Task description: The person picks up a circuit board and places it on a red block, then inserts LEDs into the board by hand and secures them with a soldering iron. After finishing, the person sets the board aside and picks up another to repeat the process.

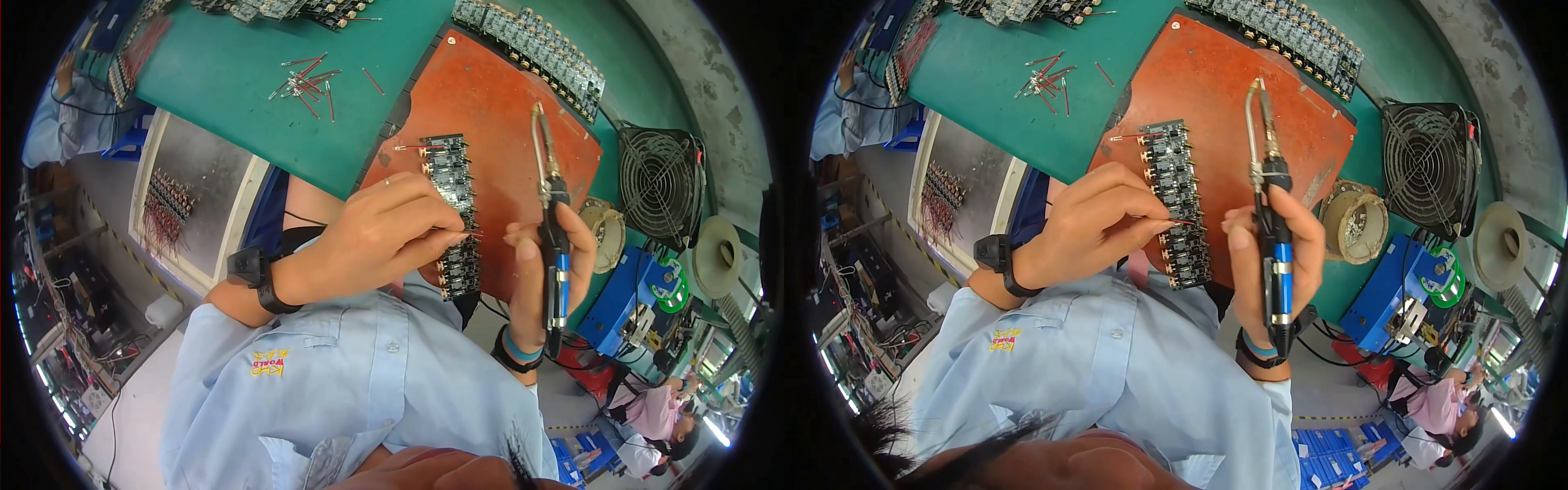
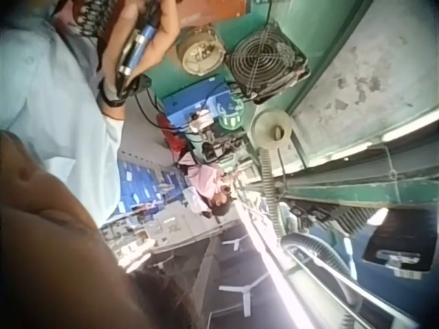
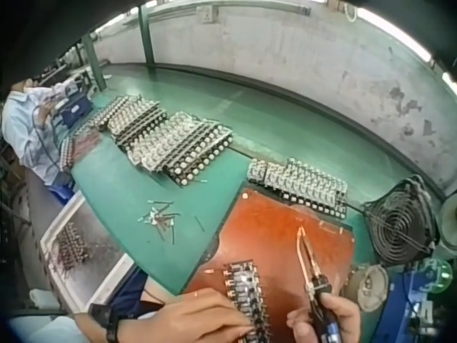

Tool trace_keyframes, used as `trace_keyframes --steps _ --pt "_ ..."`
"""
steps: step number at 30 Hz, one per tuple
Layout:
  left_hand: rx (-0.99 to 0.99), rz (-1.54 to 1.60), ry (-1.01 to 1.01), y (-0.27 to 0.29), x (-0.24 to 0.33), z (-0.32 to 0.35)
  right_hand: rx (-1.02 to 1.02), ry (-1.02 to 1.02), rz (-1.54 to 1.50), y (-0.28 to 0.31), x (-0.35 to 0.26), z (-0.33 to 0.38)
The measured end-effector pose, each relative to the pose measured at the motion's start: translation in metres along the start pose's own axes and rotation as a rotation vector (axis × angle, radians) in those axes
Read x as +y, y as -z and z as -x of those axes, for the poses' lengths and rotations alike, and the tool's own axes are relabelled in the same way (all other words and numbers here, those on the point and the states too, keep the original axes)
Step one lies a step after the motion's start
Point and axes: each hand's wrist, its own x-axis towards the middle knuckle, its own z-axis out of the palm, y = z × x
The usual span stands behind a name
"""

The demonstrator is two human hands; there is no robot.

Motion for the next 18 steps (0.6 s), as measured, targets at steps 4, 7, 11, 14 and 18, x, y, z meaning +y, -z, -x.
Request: trace_keyframes --steps 4,7,11,14,18 --pt "0.025 -0.194 -0.018 0.014 -0.009 -0.003 0.100 0.040 -0.047 0.015 -0.003 0.006" --pt "0.095 -0.331 -0.054 0.022 -0.021 -0.007 0.080 0.069 0.016 0.033 -0.003 0.009" --pt "0.130 -0.372 -0.034 0.020 -0.030 -0.011 0.075 0.093 0.067 0.040 -0.005 0.012" --pt "0.104 -0.418 -0.030 0.020 -0.030 -0.013 0.070 0.091 0.086 0.042 -0.005 0.011" --pt "0.102 -0.450 -0.035 0.017 -0.028 -0.016 0.073 0.117 0.141 0.046 0.004 0.012"
